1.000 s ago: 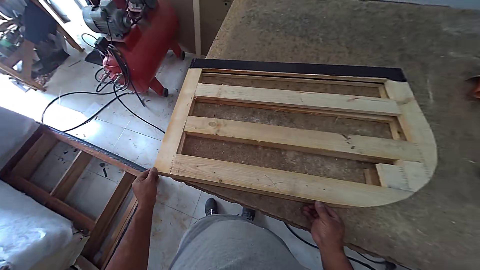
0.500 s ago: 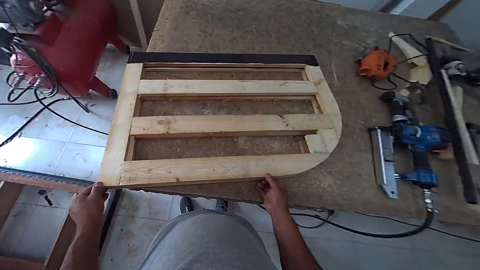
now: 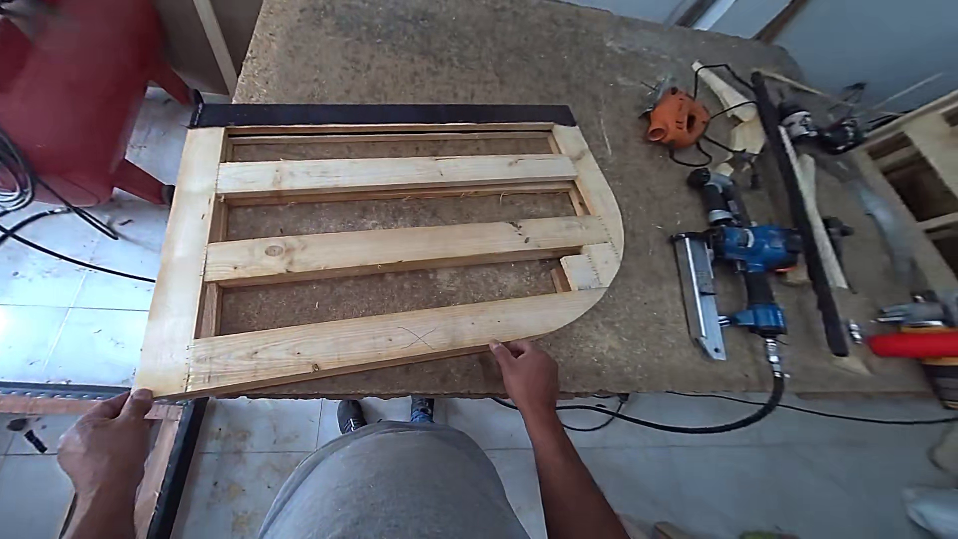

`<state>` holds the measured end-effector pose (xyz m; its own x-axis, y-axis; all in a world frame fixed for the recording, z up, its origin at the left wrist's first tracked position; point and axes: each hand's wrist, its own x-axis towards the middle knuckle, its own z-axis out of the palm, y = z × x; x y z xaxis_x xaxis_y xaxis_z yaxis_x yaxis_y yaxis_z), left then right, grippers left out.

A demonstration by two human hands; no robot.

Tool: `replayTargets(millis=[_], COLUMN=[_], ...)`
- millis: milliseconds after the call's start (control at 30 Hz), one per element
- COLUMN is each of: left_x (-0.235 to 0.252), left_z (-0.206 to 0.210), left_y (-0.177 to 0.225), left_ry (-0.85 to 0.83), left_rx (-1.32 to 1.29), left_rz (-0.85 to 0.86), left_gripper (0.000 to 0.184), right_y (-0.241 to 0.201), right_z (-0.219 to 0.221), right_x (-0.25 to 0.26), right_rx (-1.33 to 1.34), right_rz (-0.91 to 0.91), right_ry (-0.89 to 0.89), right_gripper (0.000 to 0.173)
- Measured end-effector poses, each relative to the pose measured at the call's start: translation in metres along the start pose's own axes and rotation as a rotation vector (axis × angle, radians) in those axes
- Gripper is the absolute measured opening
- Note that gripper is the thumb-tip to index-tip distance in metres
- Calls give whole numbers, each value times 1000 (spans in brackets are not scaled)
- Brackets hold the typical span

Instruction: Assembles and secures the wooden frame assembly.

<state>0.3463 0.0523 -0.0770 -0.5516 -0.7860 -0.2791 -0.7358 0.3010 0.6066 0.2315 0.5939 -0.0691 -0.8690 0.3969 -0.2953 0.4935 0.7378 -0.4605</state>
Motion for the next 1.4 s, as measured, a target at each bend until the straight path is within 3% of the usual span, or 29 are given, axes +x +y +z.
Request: replayTargets(millis=[67,133,300,433,533,600,733,833,1167,1400], left_x=[-2,-2,2,-1,-17,-23,-50,-57,-56,-57], left_z=[3,4,0,-2,-1,14,76,121,140,141], left_y=[0,2,7,9,19,27,59,73,72,71], left_ry=[-11,-15,-48,-15,11,-58,-290,-290,-155,-118], left_rx=[34,2,-10,146,284,355,561,628,712,735], left_rz=[24,1,-41,41,378,657,1044,1260,1437,1456], left_gripper=[41,41,39,40,52,62,69,69,58,58], right_y=[6,10,14,17,11,3,-10,-5,10,10], right_z=[-2,0,9,3,2,0,7,16,28,28], right_x=[3,18,60,73,73,71,68,69,72,72], right_rx=[-213,-298,-394,-437,-516,-553,-564,-568,-534,-537], right_rz=[-333,-657,-1016,-1067,-1093,-1107,-1149,-1205,-1294,-1316], right_ry=[133,125,-30,-90,-117,-139,-197,-163,-43,-35], right_gripper=[44,51,56,56,62,64,65,65,61,57])
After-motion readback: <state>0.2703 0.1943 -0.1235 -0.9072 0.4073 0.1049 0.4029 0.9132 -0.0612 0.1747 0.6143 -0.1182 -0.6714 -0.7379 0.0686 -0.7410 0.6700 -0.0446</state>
